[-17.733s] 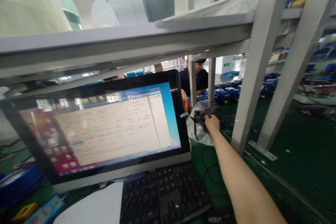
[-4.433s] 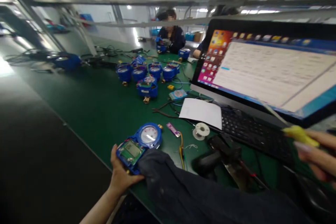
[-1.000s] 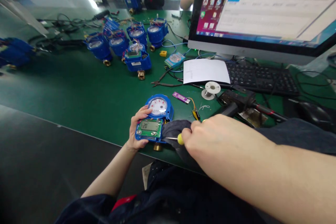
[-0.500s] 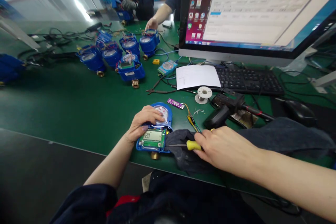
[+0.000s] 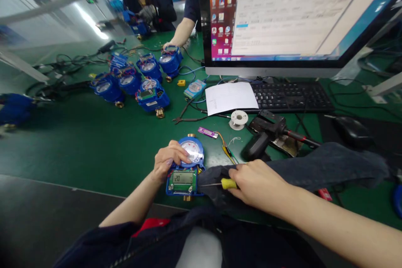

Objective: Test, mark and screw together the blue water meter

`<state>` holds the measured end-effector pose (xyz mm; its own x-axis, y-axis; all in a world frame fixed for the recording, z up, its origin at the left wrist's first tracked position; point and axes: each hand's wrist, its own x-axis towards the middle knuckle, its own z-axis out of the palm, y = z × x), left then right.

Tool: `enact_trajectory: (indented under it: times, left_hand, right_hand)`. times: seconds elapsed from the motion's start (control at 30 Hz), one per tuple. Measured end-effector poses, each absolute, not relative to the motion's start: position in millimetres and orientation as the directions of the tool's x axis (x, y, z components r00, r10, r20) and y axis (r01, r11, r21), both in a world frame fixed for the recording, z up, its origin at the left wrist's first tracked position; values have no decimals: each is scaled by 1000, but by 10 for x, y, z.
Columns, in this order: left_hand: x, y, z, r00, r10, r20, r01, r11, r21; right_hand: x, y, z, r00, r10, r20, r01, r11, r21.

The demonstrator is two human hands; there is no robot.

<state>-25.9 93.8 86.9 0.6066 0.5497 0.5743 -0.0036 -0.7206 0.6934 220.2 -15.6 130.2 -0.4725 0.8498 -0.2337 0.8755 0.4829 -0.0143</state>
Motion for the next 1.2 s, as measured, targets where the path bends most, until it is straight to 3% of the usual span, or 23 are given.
enact_trajectory:
  times: [0.1, 0.13, 0.2, 0.27, 0.47, 0.67, 0.77, 0.87, 0.97, 1.2]
  left_hand:
    - [-155, 1029, 1202, 834, 502, 229, 297, -758, 581]
    - [-112, 1041, 1275, 846, 521, 112, 420, -781, 462]
    - [-34, 1031, 1341, 812, 584, -7, 566, -783, 257]
    - [13, 987, 1321, 781, 621, -58, 621, -766, 165]
    - [46, 930, 1238, 757, 648, -86, 646, -723, 245]
    - [74, 944, 1278, 761, 633, -141, 647, -726, 231]
    - [101, 862, 1315, 636, 735, -233, 771, -607, 192]
    - [124, 750, 1365, 460, 847, -265, 886, -421, 192]
    - [125, 661, 1416, 423, 860, -285, 901, -366, 232]
    - [85, 505, 1486, 169, 915, -365, 977, -108, 182]
  right_hand:
    - [2128, -100, 1415, -496, 809, -317, 859, 509, -45]
    - [2107, -74, 1438, -512, 796, -324, 850, 524, -54]
    - [2080, -26, 1454, -538, 782, -315, 836, 544, -76]
    - [2077, 5, 1428, -545, 787, -289, 835, 540, -104]
    - [2150, -14, 1253, -541, 807, -236, 841, 511, -179]
    - [2223, 87, 1291, -586, 658, -473, 810, 487, -325]
    - [2159, 122, 1428, -572, 621, -535, 820, 435, -372]
    - [2044, 72, 1580, -512, 690, -512, 857, 373, -355]
    - [1962, -14, 1700, -445, 735, -511, 893, 321, -316]
    - [2025, -27, 1805, -469, 743, -479, 883, 386, -266]
